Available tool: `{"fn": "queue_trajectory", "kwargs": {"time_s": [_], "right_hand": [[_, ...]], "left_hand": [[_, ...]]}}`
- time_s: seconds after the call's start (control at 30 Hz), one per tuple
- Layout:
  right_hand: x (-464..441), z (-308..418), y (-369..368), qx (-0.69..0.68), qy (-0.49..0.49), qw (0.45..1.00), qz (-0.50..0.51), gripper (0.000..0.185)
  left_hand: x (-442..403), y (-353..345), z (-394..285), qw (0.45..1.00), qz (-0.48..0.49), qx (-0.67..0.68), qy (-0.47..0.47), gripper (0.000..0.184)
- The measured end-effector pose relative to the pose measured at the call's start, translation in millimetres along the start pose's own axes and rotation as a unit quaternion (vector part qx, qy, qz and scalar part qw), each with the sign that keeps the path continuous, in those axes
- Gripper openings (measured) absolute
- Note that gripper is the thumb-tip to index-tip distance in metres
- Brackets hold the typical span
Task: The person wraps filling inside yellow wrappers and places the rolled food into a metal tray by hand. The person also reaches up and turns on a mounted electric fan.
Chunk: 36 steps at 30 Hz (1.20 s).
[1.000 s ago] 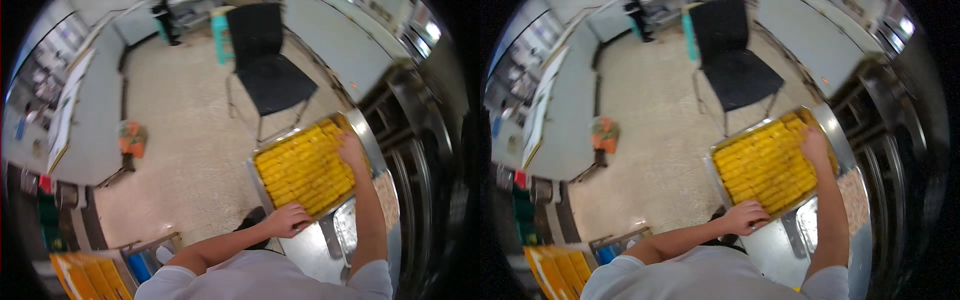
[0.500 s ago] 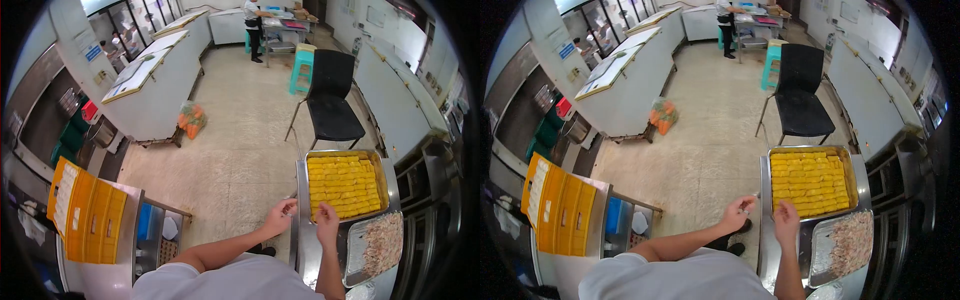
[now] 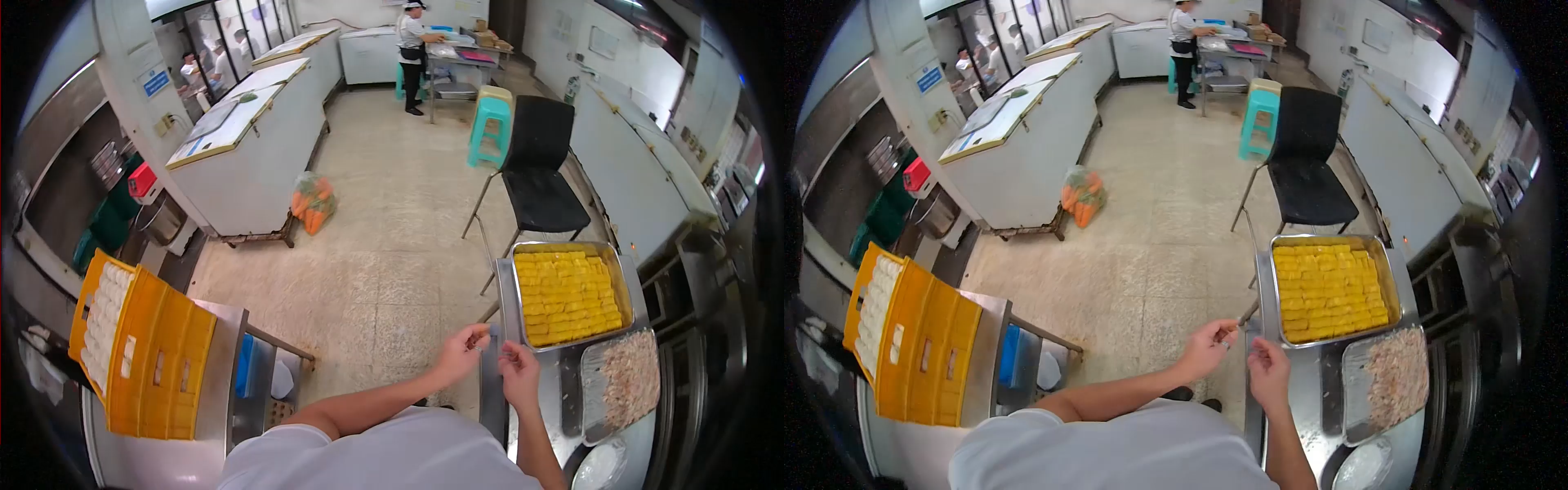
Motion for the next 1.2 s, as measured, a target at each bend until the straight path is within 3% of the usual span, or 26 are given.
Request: {"fn": "queue_trajectory", "kwargs": {"time_s": [0.13,0.23,0.3,0.37,0.57,0.8,0.9,1.0,1.1,1.2], "right_hand": [[28.7,10.6,-18.1,0.001,-0.02,0.996,-0.081,0.035],[60.2,6.1,-19.5,0.051,-0.045,0.989,-0.134,0.034],[84.2,16.9,-19.3,0.108,-0.082,0.979,-0.154,0.035],[114.4,23.7,-15.0,0.178,-0.107,0.957,-0.204,0.033],[227.1,46.3,-9.7,0.176,-0.178,0.889,-0.383,0.03],[340.9,57.8,18.2,0.204,-0.236,0.772,-0.554,0.032],[401.3,45.2,57.1,0.321,-0.263,0.719,-0.557,0.031],[430.7,41.5,97.2,0.474,-0.304,0.686,-0.46,0.03],[437.2,36.3,128.5,0.56,-0.243,0.671,-0.421,0.029],[441.2,14.8,148.6,0.565,-0.256,0.698,-0.358,0.022]], "left_hand": [[-0.3,-2.4,14.0,0.998,0.048,-0.025,-0.022,0.029],[2.9,-15.6,19.8,0.99,0.129,-0.024,0.051,0.029],[4.6,-33.1,31.7,0.977,0.206,-0.034,0.049,0.03],[12.8,-54.8,42.1,0.963,0.264,-0.048,0.036,0.03],[83.4,-124.4,62.7,0.884,0.458,-0.083,0.049,0.029],[169.1,-185.2,85.9,0.807,0.574,-0.132,0.048,0.027],[191.0,-206.0,98.7,0.786,0.598,-0.143,0.058,0.027],[203.0,-221.8,106.1,0.786,0.593,-0.166,0.059,0.027],[212.0,-233.6,111.7,0.781,0.586,-0.195,0.093,0.027],[216.9,-248.9,132.0,0.781,0.585,-0.2,0.085,0.028]]}}
Point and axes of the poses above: each hand's wrist, its own x-axis away from the middle knuckle, its own y-axis out of the back of the hand, z = x × y, the point moved 9 cm from there along -x, towards the middle knuckle, and after that the axes turned 14 degrees about y, right-handed, at the moved point
